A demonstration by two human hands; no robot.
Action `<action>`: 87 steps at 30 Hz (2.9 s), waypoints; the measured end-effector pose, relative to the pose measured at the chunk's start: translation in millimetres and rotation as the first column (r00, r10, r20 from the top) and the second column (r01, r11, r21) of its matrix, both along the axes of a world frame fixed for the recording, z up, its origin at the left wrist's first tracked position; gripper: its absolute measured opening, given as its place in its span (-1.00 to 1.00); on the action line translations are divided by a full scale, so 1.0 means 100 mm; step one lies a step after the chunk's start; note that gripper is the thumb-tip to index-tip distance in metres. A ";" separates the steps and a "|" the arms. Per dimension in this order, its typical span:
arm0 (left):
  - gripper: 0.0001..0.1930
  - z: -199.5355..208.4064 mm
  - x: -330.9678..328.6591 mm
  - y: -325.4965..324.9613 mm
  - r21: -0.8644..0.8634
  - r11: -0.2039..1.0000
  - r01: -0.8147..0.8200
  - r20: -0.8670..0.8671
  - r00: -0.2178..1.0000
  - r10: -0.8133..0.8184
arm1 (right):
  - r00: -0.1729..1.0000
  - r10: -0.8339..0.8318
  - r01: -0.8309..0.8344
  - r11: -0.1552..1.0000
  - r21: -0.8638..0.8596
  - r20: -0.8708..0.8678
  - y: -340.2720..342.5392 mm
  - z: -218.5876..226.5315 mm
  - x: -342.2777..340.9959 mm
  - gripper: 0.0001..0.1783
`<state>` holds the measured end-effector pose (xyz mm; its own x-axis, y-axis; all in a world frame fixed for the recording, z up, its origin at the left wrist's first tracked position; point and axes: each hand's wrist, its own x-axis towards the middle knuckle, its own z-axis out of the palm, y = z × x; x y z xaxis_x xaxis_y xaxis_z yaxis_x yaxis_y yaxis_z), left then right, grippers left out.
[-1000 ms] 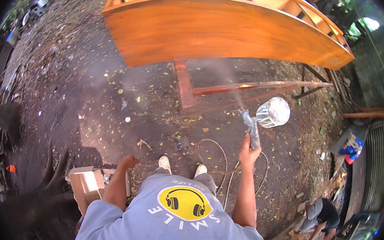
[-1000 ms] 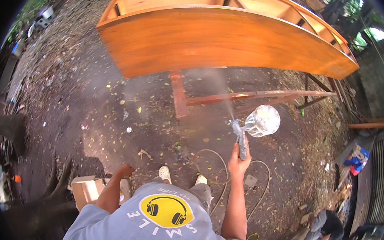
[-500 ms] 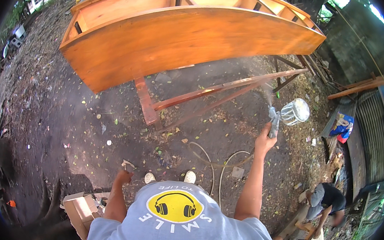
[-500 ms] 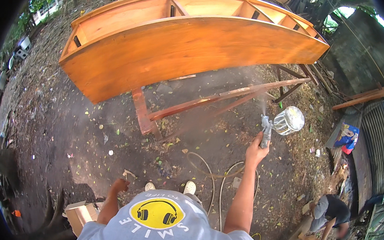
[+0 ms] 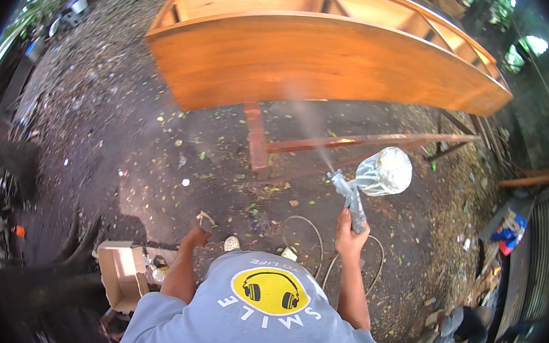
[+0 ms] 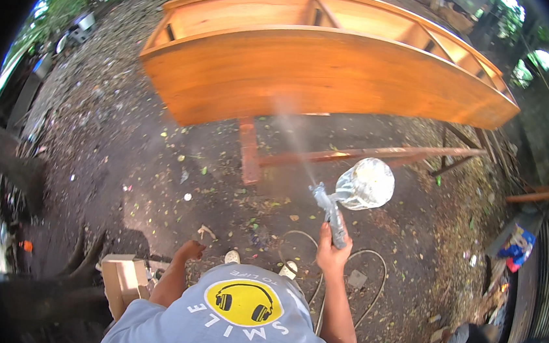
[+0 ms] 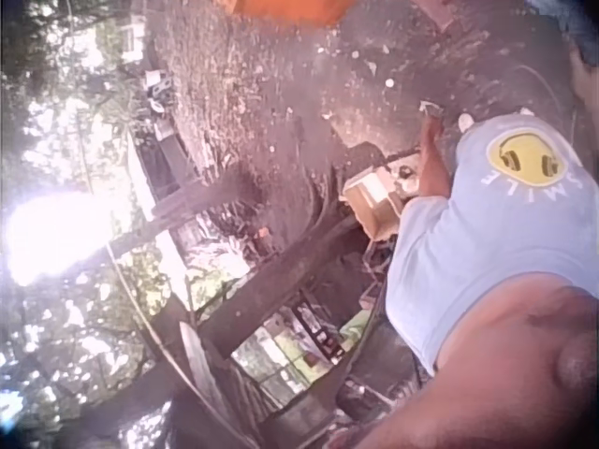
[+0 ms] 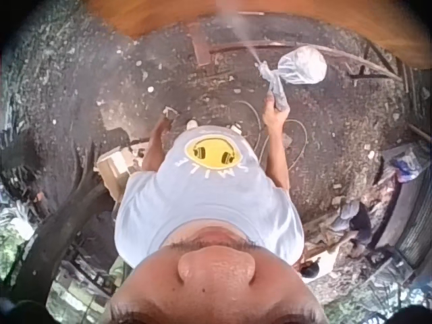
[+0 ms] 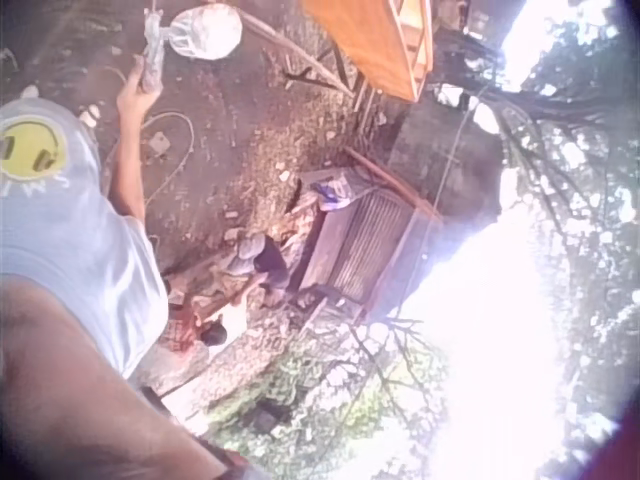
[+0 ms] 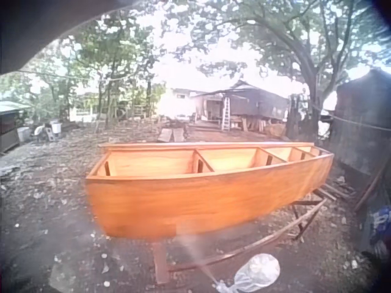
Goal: The person pours reddish-brown finish from a can into a spray gun cup, then uses the spray gun to apply finish to a large wooden boat hull and smaller wooden furniture pieces. The person refills the spray gun mid-task and continues spraying different surfaces.
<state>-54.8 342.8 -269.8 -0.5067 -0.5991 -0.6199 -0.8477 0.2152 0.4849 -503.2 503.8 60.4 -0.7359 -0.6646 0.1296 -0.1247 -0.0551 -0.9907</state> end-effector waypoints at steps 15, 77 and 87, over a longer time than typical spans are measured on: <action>-0.60 0.26 0.53 0.29 0.339 0.684 -0.646 0.390 0.758 0.523 | 0.934 0.232 -0.240 0.971 0.005 -0.272 -0.79 0.30 0.52 -0.54; -0.66 0.64 -0.46 -1.05 -0.078 0.897 -0.435 -0.045 0.900 0.433 | 0.964 -0.191 0.185 0.982 -0.046 -0.186 -1.07 0.94 -0.60 -0.66; -0.22 1.55 -2.59 -1.36 -0.466 0.853 -0.236 -0.300 0.949 0.099 | 0.821 -0.497 0.476 0.868 -0.143 -0.281 -0.86 0.98 -2.30 -0.74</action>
<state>-314.0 206.6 -114.8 -0.4694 -0.8789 -0.0852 -0.7535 0.3483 0.5576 -732.8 417.7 158.1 -0.8797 -0.2130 0.4251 -0.4408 0.0302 -0.8971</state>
